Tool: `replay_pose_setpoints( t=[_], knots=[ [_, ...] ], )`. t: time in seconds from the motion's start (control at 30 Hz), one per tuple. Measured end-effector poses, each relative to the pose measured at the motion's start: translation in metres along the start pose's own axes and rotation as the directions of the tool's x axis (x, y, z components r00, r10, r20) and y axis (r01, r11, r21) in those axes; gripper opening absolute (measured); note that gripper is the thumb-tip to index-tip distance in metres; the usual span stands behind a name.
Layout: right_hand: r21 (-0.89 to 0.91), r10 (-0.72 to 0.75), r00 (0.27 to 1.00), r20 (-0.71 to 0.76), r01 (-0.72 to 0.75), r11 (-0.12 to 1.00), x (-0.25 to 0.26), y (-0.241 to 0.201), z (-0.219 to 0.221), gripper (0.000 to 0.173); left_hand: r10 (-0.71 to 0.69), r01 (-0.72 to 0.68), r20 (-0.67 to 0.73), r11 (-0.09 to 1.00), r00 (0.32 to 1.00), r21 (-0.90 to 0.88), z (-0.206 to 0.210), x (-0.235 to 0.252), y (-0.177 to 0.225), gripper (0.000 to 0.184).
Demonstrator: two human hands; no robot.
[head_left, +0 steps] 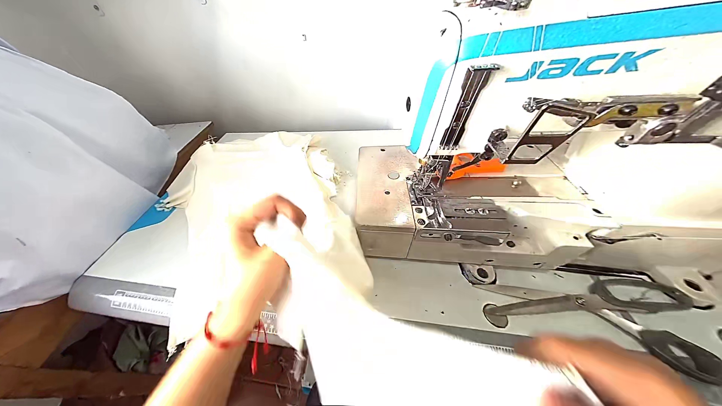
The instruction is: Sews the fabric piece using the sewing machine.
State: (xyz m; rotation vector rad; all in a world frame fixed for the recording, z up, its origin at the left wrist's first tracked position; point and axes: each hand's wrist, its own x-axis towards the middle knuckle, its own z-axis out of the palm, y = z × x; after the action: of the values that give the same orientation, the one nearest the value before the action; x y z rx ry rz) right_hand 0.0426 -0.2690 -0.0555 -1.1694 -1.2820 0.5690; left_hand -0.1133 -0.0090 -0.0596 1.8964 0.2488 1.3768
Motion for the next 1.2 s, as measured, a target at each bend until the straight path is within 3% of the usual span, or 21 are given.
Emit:
replay_pose_setpoints(
  t=[0.07,0.1,0.13,0.2,0.27,0.3,0.43,0.57,0.7,0.83,0.93,0.97,1.07,1.1,1.2],
  knots=[
    [0.044,0.091,0.989,-0.116,-0.086,0.995,0.011,0.033,0.003,0.005,0.287,-0.274,0.016,0.897,0.958,0.346,0.002,0.051,-0.002,0.009],
    [0.1,0.11,0.983,-0.147,-0.096,0.99,0.017,0.052,0.009,0.006,0.346,-0.353,0.108,0.8,0.932,0.485,0.006,0.076,-0.005,0.007],
    [0.159,0.123,0.978,-0.168,-0.096,0.983,0.022,0.069,0.015,0.007,0.298,-0.38,0.236,0.721,0.925,0.58,0.01,0.095,-0.006,0.016],
    [0.237,0.172,0.962,-0.212,-0.12,0.964,0.031,0.092,0.028,0.007,0.055,-0.351,0.426,0.667,0.903,0.658,0.02,0.103,0.008,0.045],
    [0.258,0.233,0.943,-0.238,-0.17,0.951,0.036,0.103,0.035,0.008,-0.005,-0.34,0.46,0.669,0.888,0.662,0.03,0.064,0.026,0.034],
    [0.264,0.254,0.934,-0.252,-0.186,0.947,0.038,0.107,0.037,0.009,0.0,-0.318,0.451,0.708,0.893,0.631,0.035,0.03,0.027,0.022],
    [0.308,0.241,0.94,-0.239,-0.162,0.938,0.04,0.115,0.04,0.009,-0.1,-0.06,0.309,0.882,0.946,0.468,0.056,-0.081,-0.007,0.031],
    [0.293,0.193,0.94,-0.283,-0.107,0.95,0.039,0.117,0.041,0.005,-0.038,0.019,0.087,0.977,0.996,0.213,0.072,-0.104,-0.024,0.01],
    [-0.028,-0.003,0.93,-0.367,-0.008,1.0,0.036,0.117,0.035,0.009,-0.061,0.055,0.05,0.993,0.997,0.106,0.07,-0.106,-0.027,0.007],
    [-0.28,-0.159,0.906,-0.393,0.047,0.959,0.036,0.124,0.045,0.014,-0.062,0.067,-0.037,0.986,0.997,0.155,0.067,-0.101,-0.021,0.011],
    [-0.465,-0.175,0.93,-0.324,0.004,0.885,0.043,0.131,0.062,0.047,-0.014,0.025,-0.047,0.968,0.999,0.251,0.071,-0.099,-0.007,0.013],
    [-0.518,-0.191,0.928,-0.32,-0.003,0.855,0.047,0.134,0.065,0.049,0.003,0.004,-0.024,0.952,1.0,0.305,0.07,-0.1,-0.001,0.013],
    [-0.543,-0.288,0.888,-0.359,0.052,0.838,0.052,0.132,0.056,0.019,-0.003,-0.049,0.105,0.871,0.994,0.49,0.052,-0.105,0.012,0.025],
    [-0.533,-0.314,0.875,-0.368,0.078,0.842,0.05,0.126,0.051,0.016,-0.016,-0.06,0.135,0.838,0.991,0.542,0.044,-0.108,0.013,0.022],
    [-0.503,-0.273,0.909,-0.316,0.083,0.86,0.031,0.107,0.05,0.018,-0.015,0.004,0.015,0.834,1.0,0.552,0.026,-0.12,0.013,0.013]
  ],
)
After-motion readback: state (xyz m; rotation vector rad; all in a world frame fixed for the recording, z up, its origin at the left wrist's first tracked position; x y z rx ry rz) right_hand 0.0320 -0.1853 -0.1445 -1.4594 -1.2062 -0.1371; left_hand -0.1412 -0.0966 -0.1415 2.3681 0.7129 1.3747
